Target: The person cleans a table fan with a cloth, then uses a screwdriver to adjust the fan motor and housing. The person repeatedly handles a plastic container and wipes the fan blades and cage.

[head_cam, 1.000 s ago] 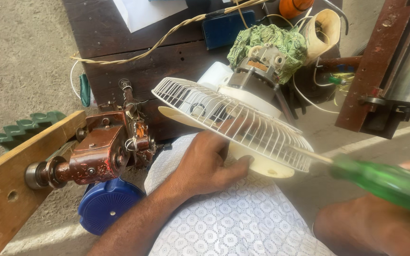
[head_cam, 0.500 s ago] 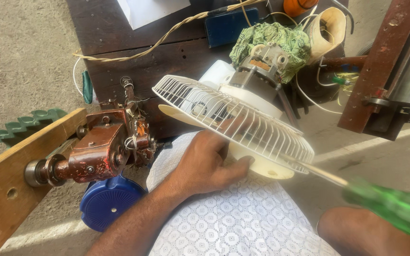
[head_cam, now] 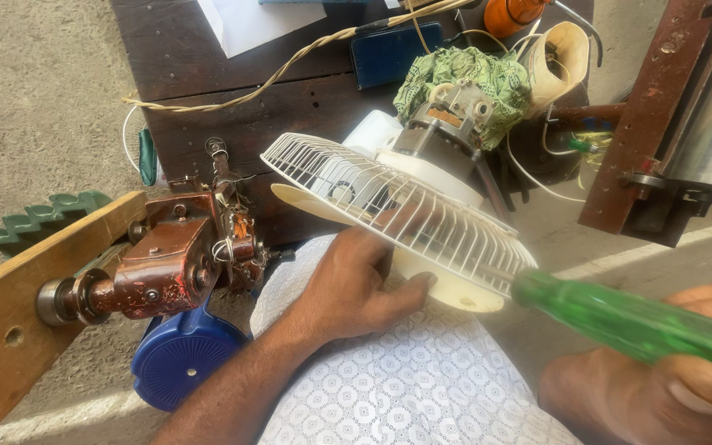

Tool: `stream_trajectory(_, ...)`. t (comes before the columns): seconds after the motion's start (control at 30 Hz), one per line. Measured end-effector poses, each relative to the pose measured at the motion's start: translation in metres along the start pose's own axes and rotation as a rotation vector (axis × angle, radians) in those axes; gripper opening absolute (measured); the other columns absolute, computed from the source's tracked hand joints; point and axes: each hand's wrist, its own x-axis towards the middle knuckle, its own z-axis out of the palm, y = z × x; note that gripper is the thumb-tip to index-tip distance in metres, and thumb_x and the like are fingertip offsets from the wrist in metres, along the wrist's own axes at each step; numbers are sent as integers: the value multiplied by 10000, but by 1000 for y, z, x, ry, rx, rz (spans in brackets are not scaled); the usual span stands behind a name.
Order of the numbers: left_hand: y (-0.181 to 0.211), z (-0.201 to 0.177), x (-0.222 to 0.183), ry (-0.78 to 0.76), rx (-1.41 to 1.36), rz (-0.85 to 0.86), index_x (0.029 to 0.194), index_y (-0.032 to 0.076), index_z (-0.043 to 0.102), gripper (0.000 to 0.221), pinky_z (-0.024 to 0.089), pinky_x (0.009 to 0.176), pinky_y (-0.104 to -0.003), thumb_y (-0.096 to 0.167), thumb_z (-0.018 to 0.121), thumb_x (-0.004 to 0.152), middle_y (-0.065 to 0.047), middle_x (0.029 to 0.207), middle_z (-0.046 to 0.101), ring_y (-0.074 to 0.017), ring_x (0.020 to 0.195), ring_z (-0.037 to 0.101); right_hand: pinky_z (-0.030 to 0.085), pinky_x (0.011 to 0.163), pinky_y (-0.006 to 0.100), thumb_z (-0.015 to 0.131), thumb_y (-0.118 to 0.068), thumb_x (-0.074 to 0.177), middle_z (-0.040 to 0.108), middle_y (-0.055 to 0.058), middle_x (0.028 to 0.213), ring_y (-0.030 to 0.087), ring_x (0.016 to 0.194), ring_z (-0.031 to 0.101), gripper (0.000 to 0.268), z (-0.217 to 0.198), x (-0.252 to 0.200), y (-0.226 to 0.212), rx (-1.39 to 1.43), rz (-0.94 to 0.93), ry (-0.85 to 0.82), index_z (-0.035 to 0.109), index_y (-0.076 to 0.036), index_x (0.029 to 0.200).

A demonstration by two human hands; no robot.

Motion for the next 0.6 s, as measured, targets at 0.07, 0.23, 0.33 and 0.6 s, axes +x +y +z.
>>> stream_trajectory(0.07,-1,0,-1,-1,2,-3,1519,30,449,687,587,543,-225,220,690,904,-96,1006,691,-65,607,599,465,667,296,547,-266,1093,526,91,805,133,699,526,313,10,12,-28,17,250,-203,495,42,1069)
stream_trajectory(0.23,-4,-1,-2,-23,45,-50,1535,45,431,716,568,500,-237,239,687,896,-87,943,717,-82,539,572,539,737,261,584,-282,1054,616,79,905,71,798,615,421,4,78,-69,125,1298,-555,517,64,1285)
stream_trajectory(0.33,-5,0,-2,-26,91,-51,1547,40,420,740,560,495,-247,251,688,890,-91,864,712,-102,519,556,561,807,243,617,-296,1055,613,8,995,1,864,620,534,0,79,-70,371,1514,-354,511,50,1448)
stream_trajectory(0.6,-5,-1,-1,-29,51,-38,1547,40,428,720,566,522,-233,265,687,914,-67,875,706,-76,540,568,584,875,313,621,-264,1020,629,68,1020,91,922,655,448,23,28,-63,-54,267,-578,506,1,1363)
